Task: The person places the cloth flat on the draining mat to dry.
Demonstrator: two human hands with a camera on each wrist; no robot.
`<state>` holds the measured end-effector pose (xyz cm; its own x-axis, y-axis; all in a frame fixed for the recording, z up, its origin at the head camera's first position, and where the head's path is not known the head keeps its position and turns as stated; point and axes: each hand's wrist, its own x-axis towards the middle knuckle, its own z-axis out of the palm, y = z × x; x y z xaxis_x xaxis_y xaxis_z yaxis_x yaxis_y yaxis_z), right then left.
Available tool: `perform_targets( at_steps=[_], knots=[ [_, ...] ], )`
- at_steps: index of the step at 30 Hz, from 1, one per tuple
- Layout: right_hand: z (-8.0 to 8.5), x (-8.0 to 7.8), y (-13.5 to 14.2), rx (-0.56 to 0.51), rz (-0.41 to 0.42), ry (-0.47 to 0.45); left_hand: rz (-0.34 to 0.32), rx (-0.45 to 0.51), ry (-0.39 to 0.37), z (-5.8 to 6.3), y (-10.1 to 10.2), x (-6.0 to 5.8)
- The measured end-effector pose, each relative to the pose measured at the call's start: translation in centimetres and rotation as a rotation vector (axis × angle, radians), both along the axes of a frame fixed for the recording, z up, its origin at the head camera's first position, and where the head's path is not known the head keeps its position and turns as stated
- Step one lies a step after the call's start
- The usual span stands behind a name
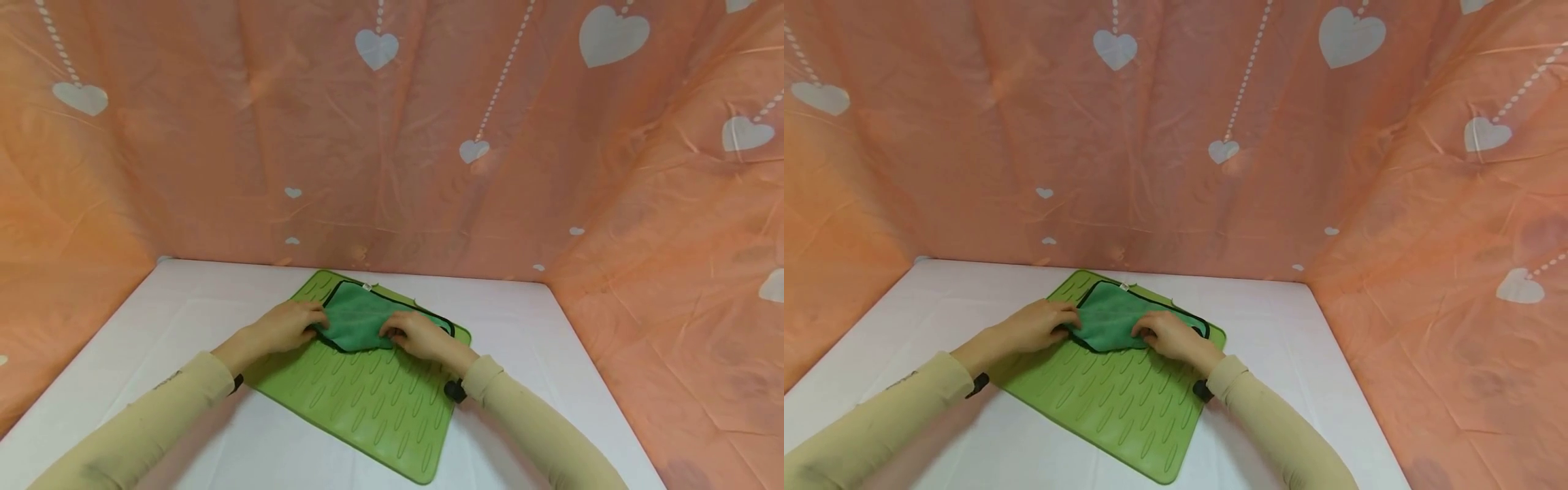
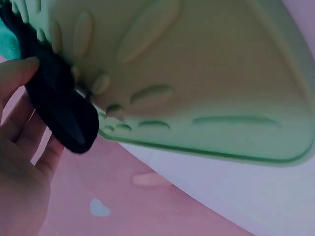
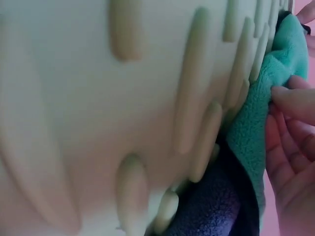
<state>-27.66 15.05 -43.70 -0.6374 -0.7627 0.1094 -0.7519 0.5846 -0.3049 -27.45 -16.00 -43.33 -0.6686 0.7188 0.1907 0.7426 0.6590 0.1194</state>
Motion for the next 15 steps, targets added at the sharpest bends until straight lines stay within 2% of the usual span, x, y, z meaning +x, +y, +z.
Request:
perform_targets(
  at_steps=[8,11,15],
  knots=[
    [0.1,0.2,-0.2,0.070,-0.063,0.006,0.112,0.089,-0.045,0.5,-0.9,-1.0],
    [0.0,0.1,-0.3,0.061,-0.083,0.020,0.154,0.121,-0.073,0.8,-1.0,-1.3],
    [0.2,-0.2,-0.1,0.013,-0.119,0.002,0.163,0.143,-0.060,1.1,-1.2,-1.7]
  ],
)
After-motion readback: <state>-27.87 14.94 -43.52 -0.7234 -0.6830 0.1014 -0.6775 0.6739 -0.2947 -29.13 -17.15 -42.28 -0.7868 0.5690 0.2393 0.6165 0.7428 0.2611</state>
